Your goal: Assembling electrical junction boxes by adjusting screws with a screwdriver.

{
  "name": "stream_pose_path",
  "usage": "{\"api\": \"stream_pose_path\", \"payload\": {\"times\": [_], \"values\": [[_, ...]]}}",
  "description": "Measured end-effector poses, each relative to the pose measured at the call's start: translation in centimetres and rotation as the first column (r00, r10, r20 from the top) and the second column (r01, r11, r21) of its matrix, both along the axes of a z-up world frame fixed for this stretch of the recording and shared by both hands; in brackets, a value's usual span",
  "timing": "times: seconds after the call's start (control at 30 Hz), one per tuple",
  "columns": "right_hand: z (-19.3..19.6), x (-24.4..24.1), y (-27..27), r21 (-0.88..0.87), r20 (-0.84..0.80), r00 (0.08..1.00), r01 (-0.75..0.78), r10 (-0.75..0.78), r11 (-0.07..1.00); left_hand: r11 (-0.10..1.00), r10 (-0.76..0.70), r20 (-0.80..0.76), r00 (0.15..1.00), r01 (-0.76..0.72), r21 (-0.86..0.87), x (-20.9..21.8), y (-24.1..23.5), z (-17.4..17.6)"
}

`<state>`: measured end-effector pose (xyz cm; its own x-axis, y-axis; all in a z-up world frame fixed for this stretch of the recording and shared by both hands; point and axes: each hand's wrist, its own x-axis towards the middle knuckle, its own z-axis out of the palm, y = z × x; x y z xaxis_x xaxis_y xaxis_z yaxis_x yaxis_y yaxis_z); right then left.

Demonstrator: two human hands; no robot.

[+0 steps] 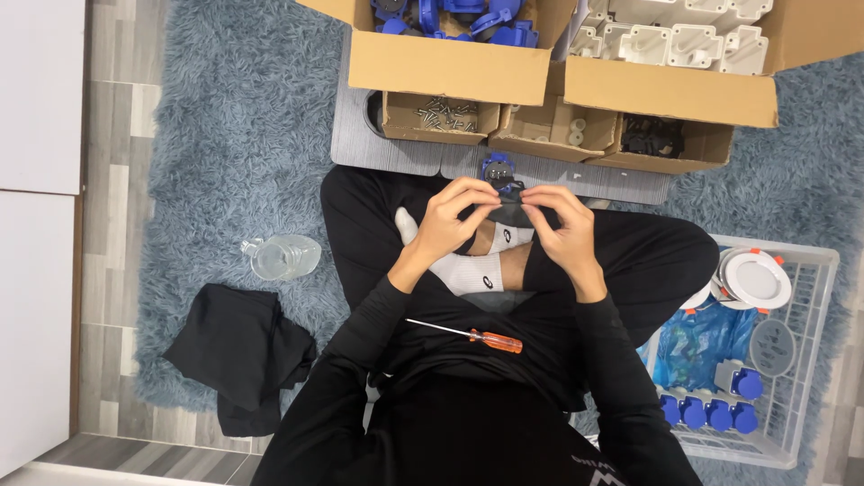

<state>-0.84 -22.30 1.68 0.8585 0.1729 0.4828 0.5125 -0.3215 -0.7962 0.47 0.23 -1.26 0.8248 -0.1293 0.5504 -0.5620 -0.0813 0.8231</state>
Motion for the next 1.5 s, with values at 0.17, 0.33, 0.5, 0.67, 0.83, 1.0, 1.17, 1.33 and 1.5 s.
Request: {"api": "stream_pose_path", "payload": {"times": [0.17,0.33,0.5,0.67,0.83,1.0,1.17,1.33,1.5], "values": [[-0.3,0.2,0.1,-0.046,0.005,1.0,0.006,-0.006,0.999,0.998,0.017,0.037,0.999,-0.019,0.063,0.4,0.2,-0.3],[-0.7,0.4,0.1,-0.067,-0.003,1.0,0.016,-0.016,0.998,0.996,0.028,0.043,0.999,-0.032,0.087,0.6,0.1,-0.8],[-1.3,0.6,0.0,-0.088,0.002,1.0,0.004,-0.004,0.996,0.992,0.044,0.03,0.999,-0.048,0.12,0.6,0.1,-0.7],[-1.1,0.7,0.0,-0.094,-0.005,1.0,0.009,-0.01,0.996,0.991,0.042,0.021,0.999,-0.044,0.127,0.8,0.0,-0.5],[-1.4,1.0,0.1,-0.095,-0.006,1.0,0.019,-0.02,0.995,0.988,0.05,0.013,0.999,-0.051,0.144,1.2,-0.1,-0.3],[-1.5,1.7,0.4,-0.101,0.025,1.0,0.007,-0.005,0.995,0.986,0.084,0.042,0.996,-0.089,0.142,1.7,-0.1,-0.1],[-1.9,2.5,0.6,-0.09,0.036,0.999,-0.005,0.008,0.996,0.983,0.107,0.046,0.993,-0.112,0.142,2.0,0.0,-0.2],[-1.7,3.5,1.0,-0.096,0.073,0.996,-0.035,0.042,0.995,0.982,0.126,0.055,0.991,-0.132,0.137,2.4,0.1,0.0],[-2.0,4.2,0.9,-0.103,0.059,0.998,-0.013,0.019,0.995,0.962,0.227,0.019,0.974,-0.227,0.149,1.6,-0.7,-0.6]]}}
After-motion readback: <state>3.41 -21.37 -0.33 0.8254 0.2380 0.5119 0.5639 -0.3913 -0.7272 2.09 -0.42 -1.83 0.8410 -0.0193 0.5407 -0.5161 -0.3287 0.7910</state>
